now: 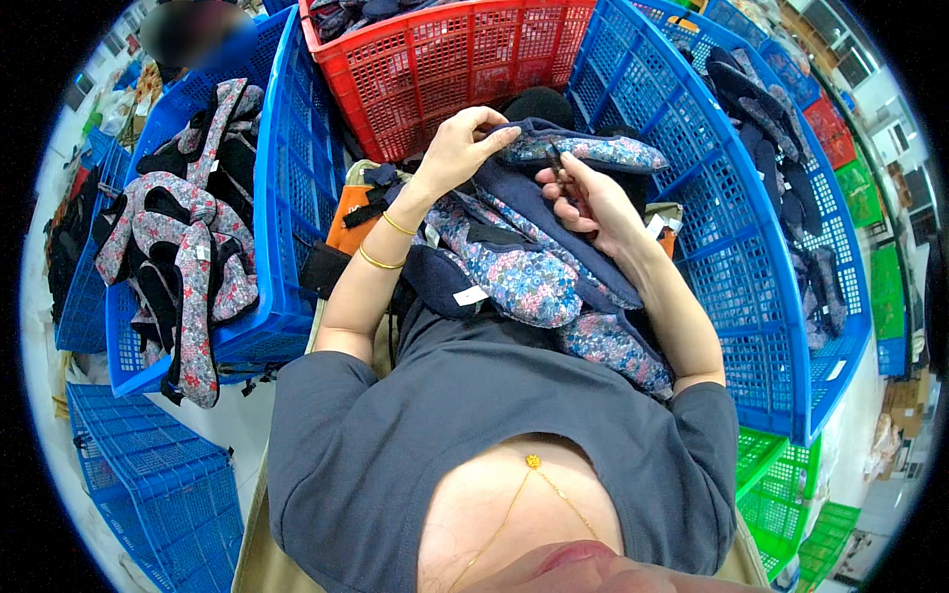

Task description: The person picks up floral-patterned slippers from a blue plastic crate and inspects them by hand. They turn the slippers over to check the soles and examine the fabric and straps, then place them back into the crate. The process is repeated for several slippers in a repetitive sequence.

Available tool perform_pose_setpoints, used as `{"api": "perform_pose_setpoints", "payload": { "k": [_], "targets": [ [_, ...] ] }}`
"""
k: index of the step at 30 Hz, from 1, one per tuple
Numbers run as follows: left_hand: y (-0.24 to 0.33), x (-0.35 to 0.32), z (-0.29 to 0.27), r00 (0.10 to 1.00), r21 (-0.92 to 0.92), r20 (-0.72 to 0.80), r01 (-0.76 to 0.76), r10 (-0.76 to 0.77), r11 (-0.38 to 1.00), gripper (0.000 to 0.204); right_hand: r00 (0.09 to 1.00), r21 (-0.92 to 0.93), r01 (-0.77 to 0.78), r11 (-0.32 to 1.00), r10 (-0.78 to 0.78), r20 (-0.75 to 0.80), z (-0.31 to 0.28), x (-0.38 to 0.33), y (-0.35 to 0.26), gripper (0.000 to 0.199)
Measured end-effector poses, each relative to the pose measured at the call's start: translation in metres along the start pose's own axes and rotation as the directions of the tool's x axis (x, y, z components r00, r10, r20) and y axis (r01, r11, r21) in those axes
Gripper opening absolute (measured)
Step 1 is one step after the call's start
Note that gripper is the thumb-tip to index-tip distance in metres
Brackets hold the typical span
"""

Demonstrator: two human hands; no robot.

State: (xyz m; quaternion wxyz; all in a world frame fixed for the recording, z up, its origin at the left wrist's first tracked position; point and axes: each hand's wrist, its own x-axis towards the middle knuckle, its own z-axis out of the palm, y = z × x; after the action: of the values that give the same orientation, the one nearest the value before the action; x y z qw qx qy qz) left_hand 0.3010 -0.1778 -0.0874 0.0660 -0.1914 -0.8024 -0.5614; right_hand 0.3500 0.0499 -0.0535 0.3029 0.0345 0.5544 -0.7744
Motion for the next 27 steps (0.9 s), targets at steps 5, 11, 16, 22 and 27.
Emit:
{"api": "perform_pose_setpoints", "payload": {
  "k": [5,11,16,22,27],
  "targets": [
    [-0.022,0.003,0.000,0.984,-0.079,-0.023,-0.176,0.175,0.981,0.024,0.950,-0.229,0.204,0.952,-0.250,-0.189,-0.034,-0.009,0.002,0.039],
    [0.005,-0.002,-0.001,0.974,-0.646,0.171,0.224,-0.147,0.730,0.017,0.924,-0.177,0.287,0.942,-0.321,-0.209,-0.048,0.006,-0.014,0.039],
    [0.033,-0.020,0.026,0.991,-0.514,0.133,0.097,-0.033,0.853,0.016,0.942,-0.348,0.239,0.907,-0.304,-0.144,-0.071,0.009,-0.022,0.040],
    [0.032,-0.039,0.052,1.000,-0.502,-0.025,-0.005,-0.009,0.865,0.022,0.556,-0.909,0.403,0.104,-0.817,0.153,-0.040,-0.039,-0.016,0.036],
    [0.038,-0.042,0.064,0.998,-0.537,-0.039,0.017,-0.045,0.843,0.023,0.481,-0.916,0.300,-0.268,-0.787,0.387,-0.026,-0.051,0.000,0.037]
  ]
}}
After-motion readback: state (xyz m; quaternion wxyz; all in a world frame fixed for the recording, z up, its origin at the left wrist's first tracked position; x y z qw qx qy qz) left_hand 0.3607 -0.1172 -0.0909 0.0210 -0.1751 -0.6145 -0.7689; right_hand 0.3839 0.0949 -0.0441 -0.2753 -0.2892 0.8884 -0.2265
